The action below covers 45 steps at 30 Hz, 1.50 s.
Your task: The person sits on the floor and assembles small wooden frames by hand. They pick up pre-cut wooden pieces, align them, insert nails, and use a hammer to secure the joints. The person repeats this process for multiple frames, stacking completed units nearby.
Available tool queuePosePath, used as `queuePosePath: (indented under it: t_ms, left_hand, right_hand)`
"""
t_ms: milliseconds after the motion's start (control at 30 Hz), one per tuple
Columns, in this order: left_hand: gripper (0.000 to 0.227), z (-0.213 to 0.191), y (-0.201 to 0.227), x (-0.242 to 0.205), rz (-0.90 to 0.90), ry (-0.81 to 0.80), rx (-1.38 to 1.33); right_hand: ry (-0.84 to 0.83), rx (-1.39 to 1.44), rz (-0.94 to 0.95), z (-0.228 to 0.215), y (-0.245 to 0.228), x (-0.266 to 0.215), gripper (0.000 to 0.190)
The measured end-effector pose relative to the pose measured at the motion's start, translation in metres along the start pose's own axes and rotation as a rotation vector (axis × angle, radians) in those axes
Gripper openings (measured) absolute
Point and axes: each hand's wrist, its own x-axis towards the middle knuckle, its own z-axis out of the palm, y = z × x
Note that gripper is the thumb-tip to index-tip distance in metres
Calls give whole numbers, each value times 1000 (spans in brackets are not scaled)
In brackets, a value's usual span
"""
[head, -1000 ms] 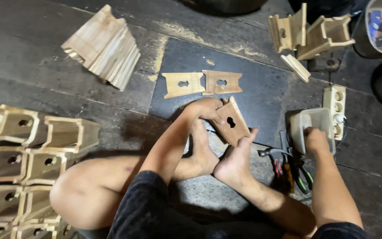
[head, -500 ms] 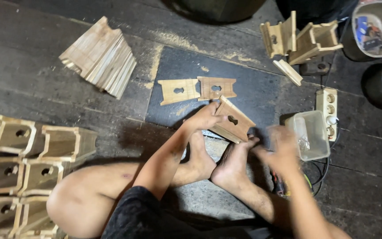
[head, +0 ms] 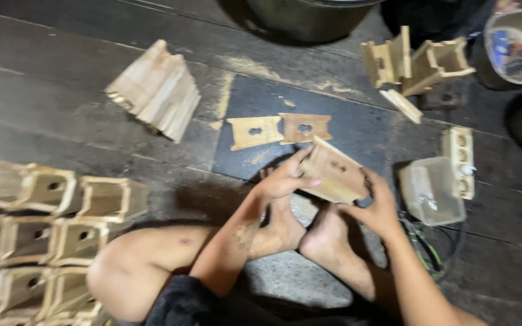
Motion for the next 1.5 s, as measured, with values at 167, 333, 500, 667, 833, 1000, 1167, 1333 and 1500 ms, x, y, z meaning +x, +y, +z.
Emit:
queuePosePath:
  t_ms: [167,333,500,667,833,1000,1167,1333,1500]
  left_hand:
    - [121,2,-12,35,-362,406,77]
    - [100,-33,-56,54,-349,452,-231]
    - [68,-28,-15,57,-353,395,397]
    - [60,-43,18,85,-241,359,1145]
    - [78,-68,-13,128,-245,91,1529]
    - [69,-58,14,122,-261,-72,1697]
    - [80,-73,20,136,-159,-21,1641]
    - [64,-21,77,110,-47,-28,1648]
    - [83,13,57,78,-48,-302,1667]
  right_hand:
    - [-100,614,1043,17,3,25,81]
    - [-37,535,1128,60,100,22,60]
    - [-289,1,945,59,64,38,48]
    - [-323,-142,562,38,-11,51,103]
    - [-380,-93,541,18,-34,49,129]
    - [-31,-175,466,-18,43,-6,83]
    - [225,-549,643,-89,171,-77,32]
    - [-234,-576,949,-100,184,-60,45]
    - [-567,-523,1111,-74,201,-56,39]
